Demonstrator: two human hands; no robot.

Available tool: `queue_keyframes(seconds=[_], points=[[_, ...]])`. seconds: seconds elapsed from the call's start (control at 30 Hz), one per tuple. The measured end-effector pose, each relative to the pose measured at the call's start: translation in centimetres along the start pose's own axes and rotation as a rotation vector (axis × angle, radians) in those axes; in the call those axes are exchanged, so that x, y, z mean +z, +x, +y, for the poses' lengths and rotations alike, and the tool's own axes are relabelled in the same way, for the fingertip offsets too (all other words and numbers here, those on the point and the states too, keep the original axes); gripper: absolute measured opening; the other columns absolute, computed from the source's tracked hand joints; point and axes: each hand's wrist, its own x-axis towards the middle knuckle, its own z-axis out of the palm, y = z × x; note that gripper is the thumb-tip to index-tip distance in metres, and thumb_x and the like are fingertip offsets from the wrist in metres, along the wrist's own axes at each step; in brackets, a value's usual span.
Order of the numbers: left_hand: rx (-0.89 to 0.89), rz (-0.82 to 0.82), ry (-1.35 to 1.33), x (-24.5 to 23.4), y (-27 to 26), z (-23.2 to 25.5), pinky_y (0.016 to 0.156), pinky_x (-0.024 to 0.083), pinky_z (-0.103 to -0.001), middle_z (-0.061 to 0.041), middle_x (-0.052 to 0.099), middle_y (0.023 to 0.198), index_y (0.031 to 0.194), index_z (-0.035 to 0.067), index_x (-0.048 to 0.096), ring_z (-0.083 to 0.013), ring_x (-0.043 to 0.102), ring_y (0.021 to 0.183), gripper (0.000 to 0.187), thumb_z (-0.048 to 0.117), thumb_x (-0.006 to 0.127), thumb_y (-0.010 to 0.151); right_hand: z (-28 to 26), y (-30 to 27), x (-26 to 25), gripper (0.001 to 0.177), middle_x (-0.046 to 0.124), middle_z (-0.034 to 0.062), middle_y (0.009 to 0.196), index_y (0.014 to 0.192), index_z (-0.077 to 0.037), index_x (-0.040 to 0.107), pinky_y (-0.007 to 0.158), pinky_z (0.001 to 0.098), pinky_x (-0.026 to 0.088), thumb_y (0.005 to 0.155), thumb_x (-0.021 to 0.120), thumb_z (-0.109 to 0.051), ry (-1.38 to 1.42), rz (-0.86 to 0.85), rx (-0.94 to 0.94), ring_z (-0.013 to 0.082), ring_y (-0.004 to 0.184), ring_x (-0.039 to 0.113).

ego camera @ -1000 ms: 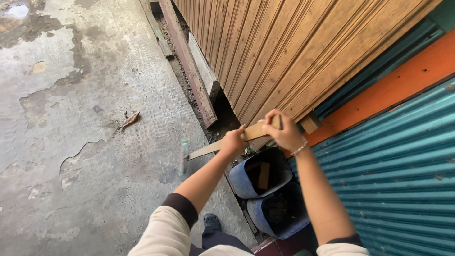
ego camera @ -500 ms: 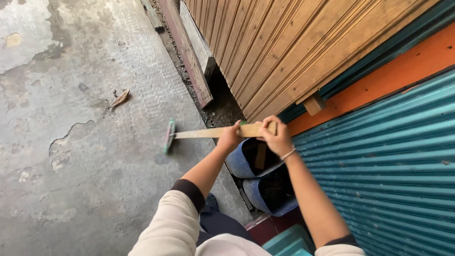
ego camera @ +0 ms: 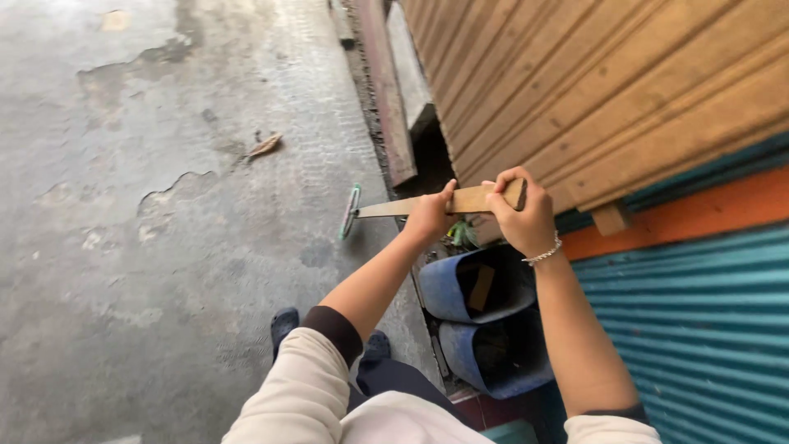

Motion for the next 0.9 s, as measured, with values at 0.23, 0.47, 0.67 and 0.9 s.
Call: queue_keyframes(seconds=[0.23,0.47,0.67,0.9], points=[[-0.14,0.139,0.093,-13.5,-3.8,-16.0,0.08,0.056,-0.053,-0.027,0.07,0.099,0.153,0.013,0.045,-0.0447,0.069,0.094,0.08,0.009,0.071,0.077,-2.3,3.8,19.4,0.013,0.073,0.0146,0.111,0.095,-0.007,0.057,0.072,0.0379,0.064,0.089,0.065,0.001,0.484,-0.189,0.245,0.0221,0.106,0.073],[-0.338,0.135,0.222,-24.3,-10.0,-32.6,0.085,0.055,-0.051,-0.025,0.071,0.105,0.15,0.01,0.047,-0.0435,0.068,0.1,0.076,0.006,0.072,0.078,-4.2,2.5,39.8,0.02,0.066,0.0117,0.122,0.102,-0.012,0.054,0.075,0.0375,0.067,0.09,0.065,0.001,0.773,-0.314,0.486,0.0222,0.11,0.067],[-0.473,0.078,0.231,-28.3,-12.4,-40.5,0.086,0.056,-0.048,-0.022,0.071,0.107,0.151,0.015,0.047,-0.0401,0.069,0.1,0.082,0.007,0.077,0.075,-3.8,1.6,49.3,0.02,0.064,0.0112,0.119,0.101,-0.011,0.054,0.076,0.038,0.066,0.091,0.067,0.001,0.762,-0.349,0.454,0.0185,0.111,0.067],[-0.248,0.025,0.044,-26.8,-6.4,-36.3,0.084,0.057,-0.045,-0.023,0.071,0.101,0.146,0.013,0.053,-0.0392,0.071,0.095,0.08,0.008,0.078,0.07,-8.6,7.8,41.1,0.013,0.07,0.0056,0.094,0.09,-0.007,0.06,0.064,0.0338,0.066,0.085,0.069,0.0,0.289,-0.248,0.312,0.0172,0.085,0.071]])
